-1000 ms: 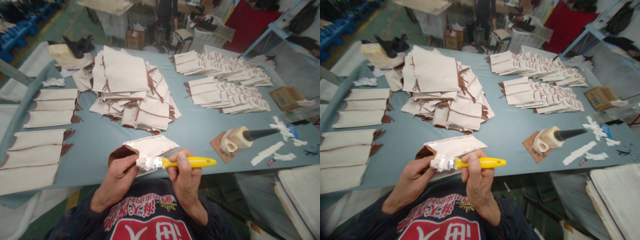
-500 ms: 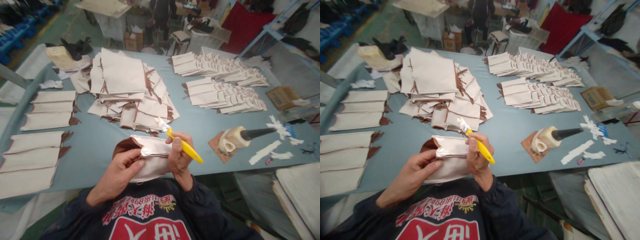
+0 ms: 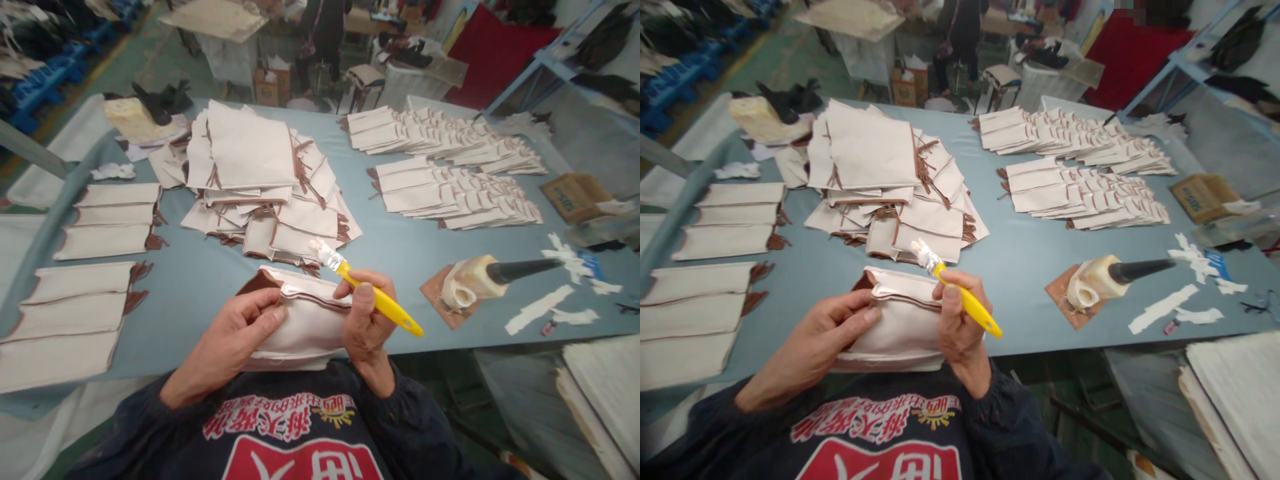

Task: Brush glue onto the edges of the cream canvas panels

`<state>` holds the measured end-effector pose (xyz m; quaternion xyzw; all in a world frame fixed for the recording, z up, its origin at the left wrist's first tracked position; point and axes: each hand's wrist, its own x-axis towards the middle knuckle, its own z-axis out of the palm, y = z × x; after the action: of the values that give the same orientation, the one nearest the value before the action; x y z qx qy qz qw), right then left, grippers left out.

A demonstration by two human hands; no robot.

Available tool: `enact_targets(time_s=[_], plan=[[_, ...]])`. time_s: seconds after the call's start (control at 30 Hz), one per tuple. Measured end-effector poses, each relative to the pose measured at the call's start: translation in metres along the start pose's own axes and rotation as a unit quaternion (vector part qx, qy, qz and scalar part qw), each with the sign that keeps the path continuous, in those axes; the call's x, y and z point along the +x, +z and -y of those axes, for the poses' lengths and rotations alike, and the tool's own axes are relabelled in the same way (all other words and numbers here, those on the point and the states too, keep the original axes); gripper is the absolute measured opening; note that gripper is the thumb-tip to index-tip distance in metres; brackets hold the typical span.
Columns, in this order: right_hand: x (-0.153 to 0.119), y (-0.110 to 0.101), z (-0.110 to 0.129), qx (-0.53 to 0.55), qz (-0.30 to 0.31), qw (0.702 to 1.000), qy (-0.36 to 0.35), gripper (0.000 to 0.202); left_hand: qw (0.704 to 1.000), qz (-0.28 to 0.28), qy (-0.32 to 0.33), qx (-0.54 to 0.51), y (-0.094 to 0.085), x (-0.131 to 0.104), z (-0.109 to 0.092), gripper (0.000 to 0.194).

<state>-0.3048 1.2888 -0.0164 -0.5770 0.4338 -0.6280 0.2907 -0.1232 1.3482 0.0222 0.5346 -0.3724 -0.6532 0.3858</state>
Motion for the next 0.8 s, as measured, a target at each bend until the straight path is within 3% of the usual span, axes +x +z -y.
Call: enact_targets(time_s=[0.17, 0.27, 0.4, 0.57, 0.73, 0.8], plan=[[0.020, -0.015, 0.036, 0.172, -0.013, 0.984, 0.043, 0.027, 1.000, 0.011, -0.001, 0.005, 0.000, 0.002, -0.014, 0.033], [0.028, -0.025, 0.045, 0.209, 0.043, 0.976, 0.039, 0.029, 0.999, 0.012, -0.022, -0.020, -0.003, 0.003, -0.018, 0.036], [0.023, -0.024, 0.035, 0.203, 0.118, 0.972, 0.011, 0.024, 0.999, 0.032, -0.019, -0.036, -0.001, 0.001, -0.021, 0.038], [0.022, -0.013, 0.017, 0.147, 0.122, 0.980, -0.046, 0.021, 0.994, 0.069, -0.028, -0.076, 0.004, -0.003, -0.017, 0.044], [0.028, -0.024, 0.035, 0.162, 0.057, 0.984, -0.047, 0.026, 0.989, 0.068, -0.034, -0.128, 0.005, -0.006, -0.012, 0.040], [0.027, -0.030, 0.041, 0.175, 0.060, 0.981, -0.056, 0.027, 0.986, 0.072, -0.042, -0.147, 0.007, -0.007, -0.012, 0.041]])
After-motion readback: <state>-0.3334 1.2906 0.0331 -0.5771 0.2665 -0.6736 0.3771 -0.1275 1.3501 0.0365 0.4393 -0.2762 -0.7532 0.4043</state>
